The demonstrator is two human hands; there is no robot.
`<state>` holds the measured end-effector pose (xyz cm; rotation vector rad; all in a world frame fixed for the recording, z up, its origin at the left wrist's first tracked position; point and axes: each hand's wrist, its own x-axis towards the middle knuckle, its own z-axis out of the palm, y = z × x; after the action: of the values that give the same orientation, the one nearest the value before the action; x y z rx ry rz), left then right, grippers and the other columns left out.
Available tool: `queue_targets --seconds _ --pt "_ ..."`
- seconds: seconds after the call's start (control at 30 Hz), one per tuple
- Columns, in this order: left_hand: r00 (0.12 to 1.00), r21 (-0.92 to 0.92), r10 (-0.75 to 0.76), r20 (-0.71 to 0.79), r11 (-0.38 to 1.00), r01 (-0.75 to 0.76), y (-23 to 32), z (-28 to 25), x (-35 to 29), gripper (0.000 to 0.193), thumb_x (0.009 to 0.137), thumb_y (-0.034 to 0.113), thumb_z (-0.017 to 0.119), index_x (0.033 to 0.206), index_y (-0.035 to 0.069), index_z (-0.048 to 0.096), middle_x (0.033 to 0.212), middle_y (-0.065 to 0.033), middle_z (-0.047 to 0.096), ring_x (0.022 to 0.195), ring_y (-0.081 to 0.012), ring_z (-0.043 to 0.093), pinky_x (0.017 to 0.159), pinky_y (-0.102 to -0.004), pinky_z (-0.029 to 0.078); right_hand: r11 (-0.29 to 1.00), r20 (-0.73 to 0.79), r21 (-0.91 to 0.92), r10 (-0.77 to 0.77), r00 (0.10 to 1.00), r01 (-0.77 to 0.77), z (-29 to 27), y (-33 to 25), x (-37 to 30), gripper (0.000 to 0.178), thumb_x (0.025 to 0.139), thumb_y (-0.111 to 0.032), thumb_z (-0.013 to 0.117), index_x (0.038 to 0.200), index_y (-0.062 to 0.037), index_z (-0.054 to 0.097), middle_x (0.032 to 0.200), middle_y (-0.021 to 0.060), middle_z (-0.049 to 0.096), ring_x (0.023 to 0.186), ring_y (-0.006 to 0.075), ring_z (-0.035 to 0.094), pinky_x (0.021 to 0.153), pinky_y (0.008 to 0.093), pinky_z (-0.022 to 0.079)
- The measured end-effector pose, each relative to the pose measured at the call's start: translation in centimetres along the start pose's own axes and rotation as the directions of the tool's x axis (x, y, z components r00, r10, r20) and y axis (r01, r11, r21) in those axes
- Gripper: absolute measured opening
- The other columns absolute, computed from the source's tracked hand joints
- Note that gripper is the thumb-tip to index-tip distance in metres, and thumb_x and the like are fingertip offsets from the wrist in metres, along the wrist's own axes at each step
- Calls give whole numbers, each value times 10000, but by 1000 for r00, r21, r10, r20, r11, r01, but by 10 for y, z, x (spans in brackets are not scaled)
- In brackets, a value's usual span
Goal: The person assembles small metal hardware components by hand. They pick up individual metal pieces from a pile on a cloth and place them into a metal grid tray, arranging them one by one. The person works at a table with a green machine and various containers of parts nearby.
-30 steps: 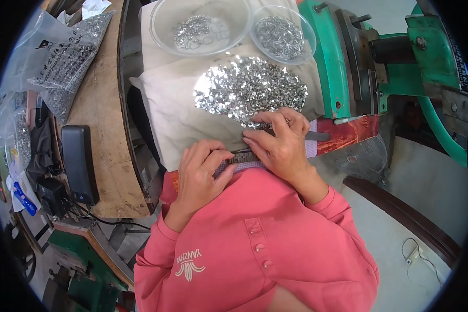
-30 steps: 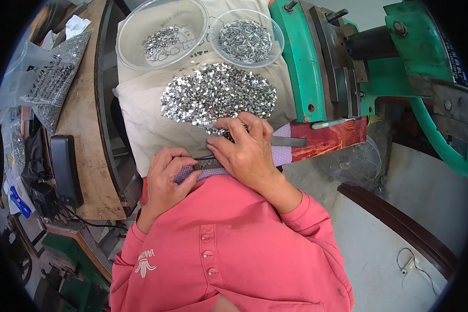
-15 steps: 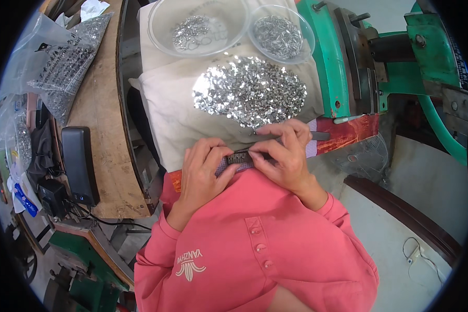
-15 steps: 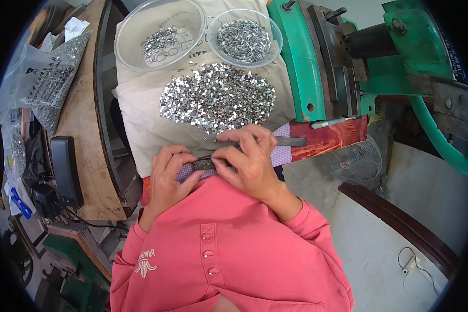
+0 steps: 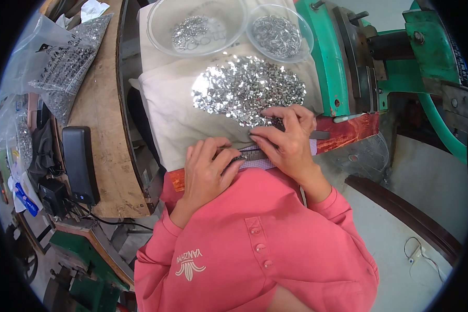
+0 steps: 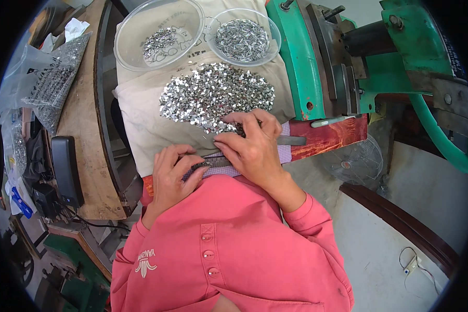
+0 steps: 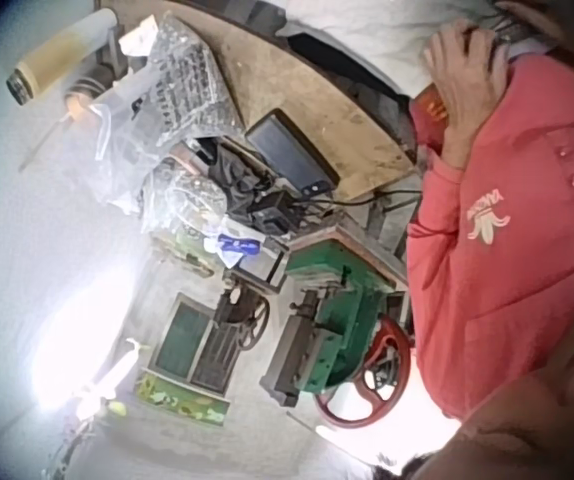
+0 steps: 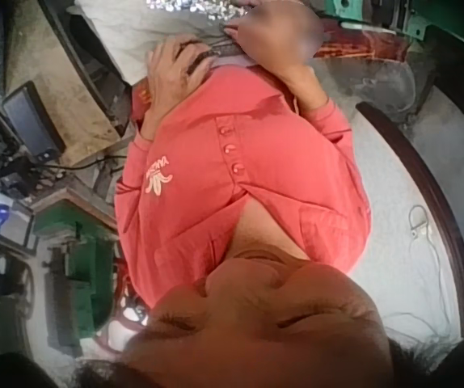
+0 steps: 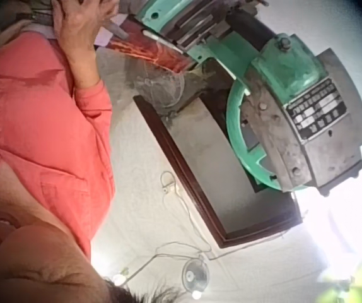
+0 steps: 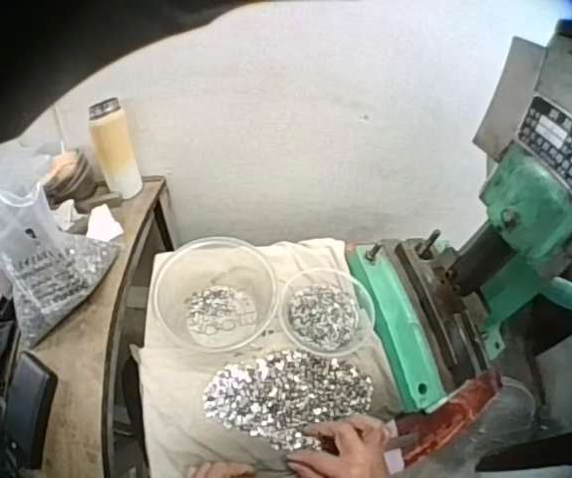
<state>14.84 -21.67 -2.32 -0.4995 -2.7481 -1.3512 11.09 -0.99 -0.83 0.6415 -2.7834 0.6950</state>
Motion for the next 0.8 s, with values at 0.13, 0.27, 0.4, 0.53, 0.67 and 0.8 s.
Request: queue_targets --seconds 0.13,0.27,0.4,0.53,0.67,0.8 --pt "1000 20 21 -11 1000 -21 0 3 2 190 727 110 788 880 95 677 1003 -42 634 873 -223 581 728 -363 373 999 60 -29 -32 998 34 0 -3 8 142 722 -182 795 854 -208 748 1181 -24 605 1147 268 445 946 428 295" --pt "1000 3 6 -20 1000 -6 -1 3 0 191 723 98 787 870 91 664 1000 -46 636 883 -229 585 728 -366 373 999 64 -25 -34 997 36 5 -4 11 113 737 -183 782 829 -195 718 1182 -25 604 1160 267 443 958 428 291" --pt "1000 -1 2 6 1000 -2 -2 0 -1 227 711 99 799 885 83 654 1000 -52 636 903 -241 589 735 -371 379 999 57 -13 -32 998 32 7 -6 11 117 742 -161 774 824 -177 693 1186 -22 604 1153 271 445 950 430 297" --pt "1000 -17 -17 22 1000 17 0 -3 0 262 701 108 813 901 77 647 1003 -65 635 914 -256 592 762 -375 395 998 7 62 6 1000 -7 2 -3 5 132 727 -141 778 823 -164 689 1179 -17 611 1131 281 450 940 430 303" --pt "999 -26 -20 27 999 20 -4 -4 -4 273 695 107 816 904 72 644 1013 -75 632 918 -263 593 779 -379 405 991 -37 114 71 997 -66 -2 0 -5 153 700 -135 793 812 -165 692 1137 -9 630 1099 291 460 930 428 306" --pt "999 -43 -36 15 998 37 -3 -3 -4 252 707 87 797 906 65 645 1017 -81 628 919 -269 593 778 -382 405 987 -28 144 74 997 -70 -4 -3 -21 161 683 -147 808 802 -168 701 1116 -8 641 1080 282 464 915 423 314"
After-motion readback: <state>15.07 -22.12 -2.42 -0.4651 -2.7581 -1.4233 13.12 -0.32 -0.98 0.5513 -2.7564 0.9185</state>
